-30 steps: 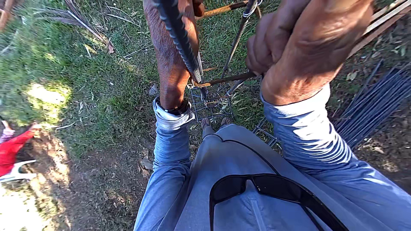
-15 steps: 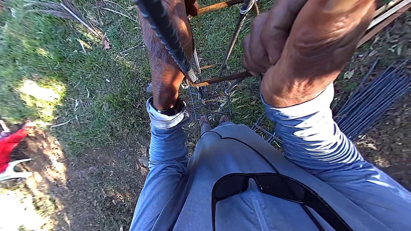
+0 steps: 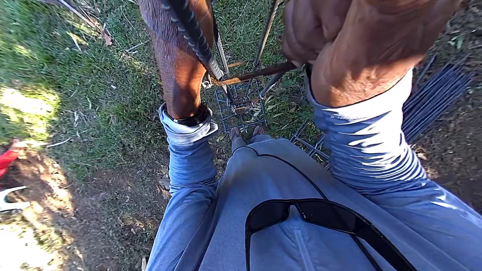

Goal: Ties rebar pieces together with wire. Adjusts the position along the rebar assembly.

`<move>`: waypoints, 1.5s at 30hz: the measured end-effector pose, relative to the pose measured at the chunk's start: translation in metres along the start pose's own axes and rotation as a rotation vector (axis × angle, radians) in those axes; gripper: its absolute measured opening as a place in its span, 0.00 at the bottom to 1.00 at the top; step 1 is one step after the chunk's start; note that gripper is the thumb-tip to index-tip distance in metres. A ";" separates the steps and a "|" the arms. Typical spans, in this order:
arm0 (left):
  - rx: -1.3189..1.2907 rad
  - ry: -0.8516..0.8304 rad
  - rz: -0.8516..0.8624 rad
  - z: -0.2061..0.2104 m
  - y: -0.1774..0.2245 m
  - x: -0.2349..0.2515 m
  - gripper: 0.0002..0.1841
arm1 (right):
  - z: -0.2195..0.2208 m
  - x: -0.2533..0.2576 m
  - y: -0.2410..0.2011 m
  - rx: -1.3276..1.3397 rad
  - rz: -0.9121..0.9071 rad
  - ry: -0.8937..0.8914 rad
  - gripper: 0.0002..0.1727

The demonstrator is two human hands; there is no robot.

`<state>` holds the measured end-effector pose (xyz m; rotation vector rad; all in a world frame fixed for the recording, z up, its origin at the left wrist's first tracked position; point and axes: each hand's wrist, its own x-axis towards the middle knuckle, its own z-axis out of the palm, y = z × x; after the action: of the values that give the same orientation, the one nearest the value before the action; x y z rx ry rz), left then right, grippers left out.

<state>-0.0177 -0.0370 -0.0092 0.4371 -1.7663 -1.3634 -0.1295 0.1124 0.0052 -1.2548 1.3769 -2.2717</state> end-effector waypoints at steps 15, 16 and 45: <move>-0.046 0.054 0.048 0.018 0.004 0.002 0.11 | -0.012 -0.014 -0.016 -0.045 0.033 -0.069 0.24; 0.002 0.055 0.048 0.016 0.004 -0.002 0.10 | -0.012 -0.015 -0.015 -0.038 0.035 -0.063 0.24; 0.094 -0.165 -0.073 -0.012 0.011 -0.002 0.10 | -0.007 -0.019 -0.016 0.028 0.122 0.026 0.23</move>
<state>-0.0052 -0.0394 0.0007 0.4552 -1.9725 -1.4052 -0.1187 0.1359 0.0060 -1.1041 1.3854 -2.2246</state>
